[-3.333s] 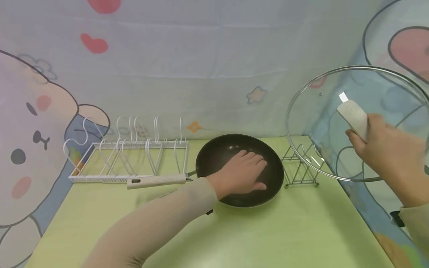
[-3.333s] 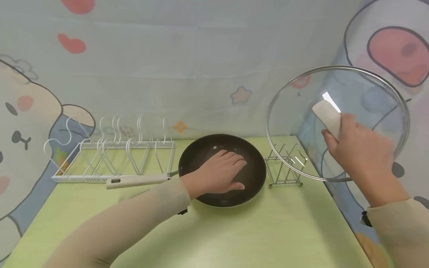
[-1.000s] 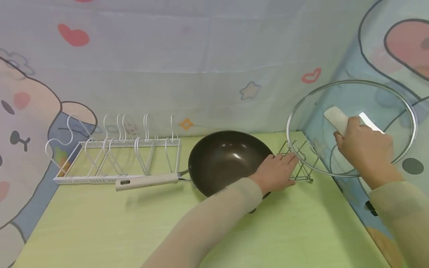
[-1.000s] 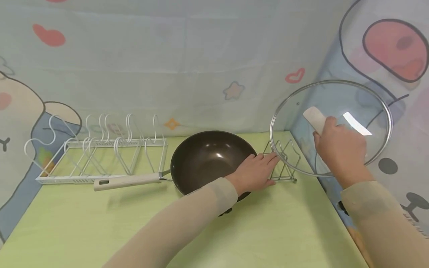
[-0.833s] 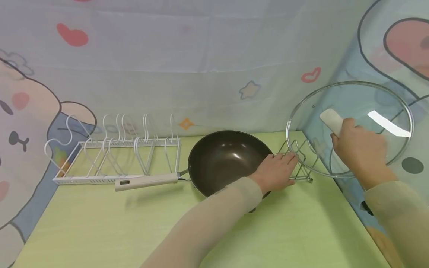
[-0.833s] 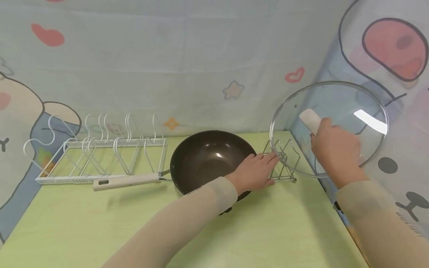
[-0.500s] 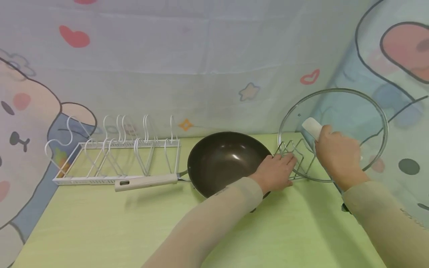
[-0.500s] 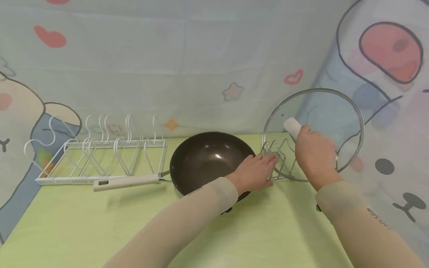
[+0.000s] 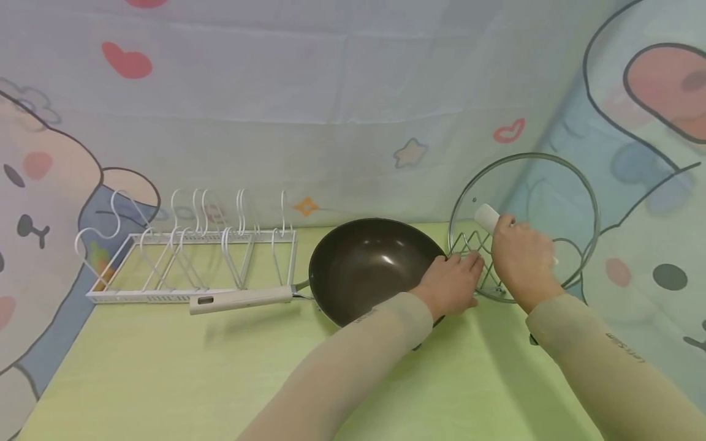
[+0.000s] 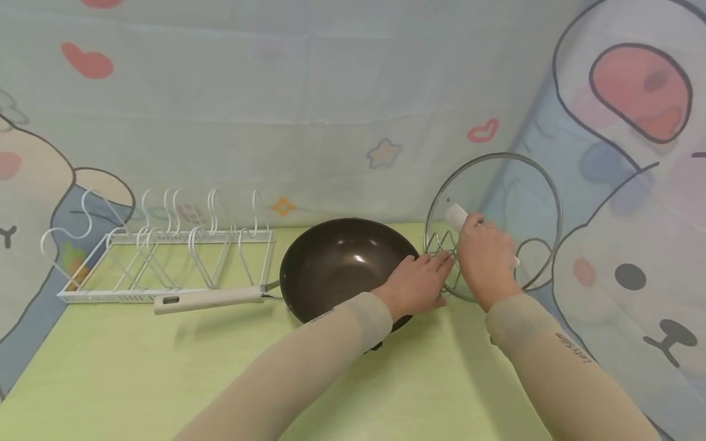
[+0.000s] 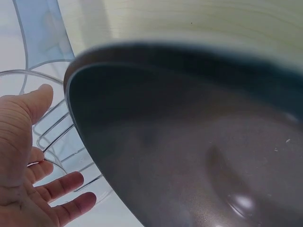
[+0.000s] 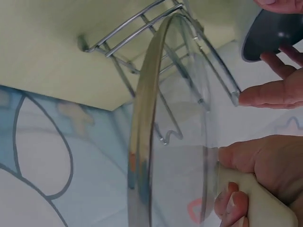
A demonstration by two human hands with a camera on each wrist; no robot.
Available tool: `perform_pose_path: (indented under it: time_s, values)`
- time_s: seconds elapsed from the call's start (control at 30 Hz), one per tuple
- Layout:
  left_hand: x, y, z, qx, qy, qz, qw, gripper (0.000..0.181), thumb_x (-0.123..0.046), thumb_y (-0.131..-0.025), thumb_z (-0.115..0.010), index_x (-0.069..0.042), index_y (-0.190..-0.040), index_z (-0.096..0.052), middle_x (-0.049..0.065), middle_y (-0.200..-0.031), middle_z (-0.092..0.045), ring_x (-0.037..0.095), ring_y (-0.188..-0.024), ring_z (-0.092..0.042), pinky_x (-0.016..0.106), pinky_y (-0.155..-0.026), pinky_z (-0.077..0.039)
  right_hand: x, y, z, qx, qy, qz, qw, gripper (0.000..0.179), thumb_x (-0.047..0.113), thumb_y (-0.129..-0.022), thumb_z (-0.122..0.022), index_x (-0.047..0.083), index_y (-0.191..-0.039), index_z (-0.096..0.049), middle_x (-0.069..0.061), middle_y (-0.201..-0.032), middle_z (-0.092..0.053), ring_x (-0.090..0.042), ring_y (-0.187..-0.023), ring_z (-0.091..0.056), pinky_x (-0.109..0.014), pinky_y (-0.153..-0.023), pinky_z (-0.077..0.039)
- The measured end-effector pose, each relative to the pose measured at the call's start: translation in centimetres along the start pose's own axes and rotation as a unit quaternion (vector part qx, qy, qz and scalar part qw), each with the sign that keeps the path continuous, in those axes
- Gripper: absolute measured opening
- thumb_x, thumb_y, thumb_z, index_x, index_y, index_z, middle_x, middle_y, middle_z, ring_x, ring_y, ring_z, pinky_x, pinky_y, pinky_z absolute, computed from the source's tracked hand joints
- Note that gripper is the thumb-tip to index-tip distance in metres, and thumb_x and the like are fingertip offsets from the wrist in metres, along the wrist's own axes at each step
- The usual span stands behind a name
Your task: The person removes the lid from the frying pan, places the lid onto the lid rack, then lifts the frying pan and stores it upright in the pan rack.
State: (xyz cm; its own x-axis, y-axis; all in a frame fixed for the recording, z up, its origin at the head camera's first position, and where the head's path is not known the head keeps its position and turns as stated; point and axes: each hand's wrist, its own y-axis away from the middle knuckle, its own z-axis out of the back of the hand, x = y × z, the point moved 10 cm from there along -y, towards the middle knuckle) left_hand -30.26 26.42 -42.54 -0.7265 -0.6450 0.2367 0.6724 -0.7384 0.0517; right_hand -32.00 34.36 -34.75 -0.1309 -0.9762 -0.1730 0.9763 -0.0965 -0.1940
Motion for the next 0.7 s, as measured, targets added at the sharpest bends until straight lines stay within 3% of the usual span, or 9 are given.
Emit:
perform_pose_path:
  time_s: [0.17, 0.37, 0.53, 0.7]
  values:
    - [-0.03, 0.04, -0.06, 0.001, 0.0, -0.003, 1.0, 0.089, -0.069, -0.104, -0.051, -0.024, -0.173, -0.015, -0.008, -0.18, -0.016, 0.015, -0.157, -0.038, 0.033, -0.118, -0.046, -0.29, 0.06, -0.7, 0.018, -0.021, -0.025, 0.9993, 0.046, 0.004, -0.106, -0.05, -0.023, -0.14, -0.035, -0.04, -0.093, -0.062, -0.046, -0.068, -0.067, -0.055, -0.05, -0.053]
    - [0.27, 0.21, 0.11, -0.004, -0.005, 0.004, 1.0, 0.091, -0.07, -0.104, -0.051, -0.023, -0.173, -0.015, -0.007, -0.179, -0.018, 0.014, -0.154, -0.042, 0.032, -0.114, -0.049, -0.12, 0.08, -0.72, 0.01, -0.041, -0.033, 0.9986, 0.043, 0.004, -0.107, -0.051, -0.02, -0.139, -0.036, -0.04, -0.093, -0.061, -0.048, -0.068, -0.066, -0.055, -0.049, -0.051]
    - [0.25, 0.35, -0.03, 0.003, 0.007, 0.005, 1.0, 0.092, -0.07, -0.104, -0.051, -0.023, -0.173, -0.012, -0.006, -0.181, -0.013, 0.017, -0.159, -0.037, 0.033, -0.12, -0.046, -0.02, 0.46, -0.69, 0.013, -0.042, -0.039, 0.9983, 0.043, 0.004, -0.104, -0.057, -0.021, -0.133, -0.037, -0.039, -0.089, -0.061, -0.047, -0.067, -0.066, -0.054, -0.047, -0.051]
    - [0.33, 0.5, -0.35, 0.012, 0.018, 0.003, 0.9998, 0.093, -0.069, -0.105, -0.051, -0.023, -0.174, -0.008, -0.006, -0.182, -0.008, 0.019, -0.162, -0.034, 0.035, -0.125, -0.042, -0.03, 0.46, -0.78, 0.014, -0.043, -0.037, 0.9983, 0.047, 0.004, -0.104, -0.058, -0.021, -0.137, -0.035, -0.041, -0.091, -0.061, -0.049, -0.068, -0.067, -0.056, -0.049, -0.053]
